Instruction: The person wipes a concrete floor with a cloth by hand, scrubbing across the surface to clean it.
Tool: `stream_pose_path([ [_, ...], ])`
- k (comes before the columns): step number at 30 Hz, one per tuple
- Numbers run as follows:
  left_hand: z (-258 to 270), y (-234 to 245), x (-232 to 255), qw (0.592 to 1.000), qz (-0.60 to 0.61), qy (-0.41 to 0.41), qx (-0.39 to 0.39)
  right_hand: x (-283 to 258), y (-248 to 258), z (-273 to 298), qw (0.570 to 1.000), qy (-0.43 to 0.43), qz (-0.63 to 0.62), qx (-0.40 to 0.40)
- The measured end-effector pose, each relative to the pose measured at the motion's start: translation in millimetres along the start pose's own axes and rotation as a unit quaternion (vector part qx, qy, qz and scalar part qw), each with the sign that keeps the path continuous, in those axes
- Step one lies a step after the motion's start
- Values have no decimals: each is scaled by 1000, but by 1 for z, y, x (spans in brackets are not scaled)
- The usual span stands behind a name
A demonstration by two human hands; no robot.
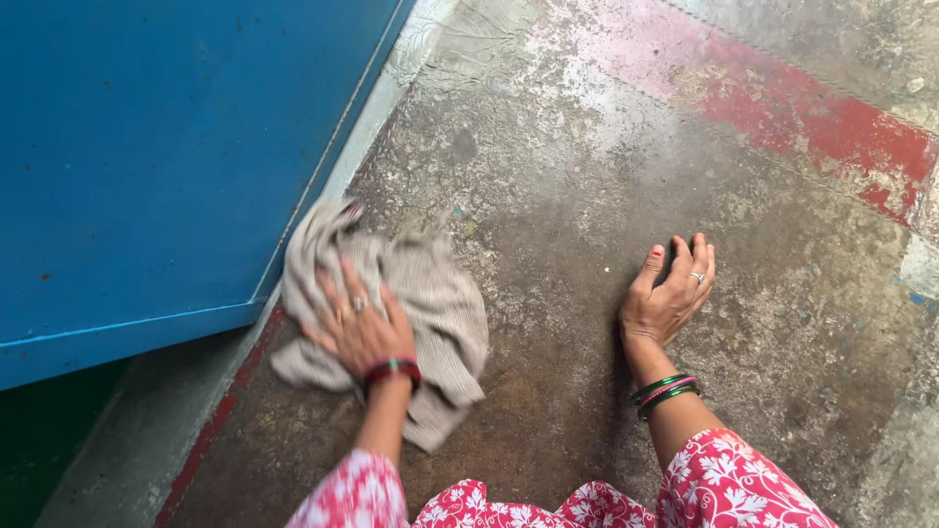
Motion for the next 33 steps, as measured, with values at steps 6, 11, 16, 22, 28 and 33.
stream_pose_path([
  [6, 40, 7, 2, 995, -47, 89, -25, 4, -3, 1, 1000, -7, 8, 7],
  [11, -27, -12, 72, 999, 23, 22, 24, 4, -4, 0, 1000, 6, 29, 8],
  [16, -96, -30, 216, 981, 16, -195, -15, 4, -4, 1, 999, 9, 35, 12],
  [22, 44, -22, 349, 869, -79, -477, -103, 19, -4, 3, 999, 18, -16, 35],
  [28, 104, -5, 283, 887, 77, -456, 2, 16, -1, 3, 997, 15, -60, 38],
  [33, 161, 9, 198, 883, 89, -449, -105, 4, 5, 3, 997, 18, -63, 32],
])
Point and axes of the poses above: each hand's wrist, its own z-axis away from the middle knuckle, its own y-axis out of the back of the hand, x = y × z, the point moved 6 cm from there along -z, towards the middle knuckle, and after that the axes turned 9 degrees about -z, right-handed, at the moved point
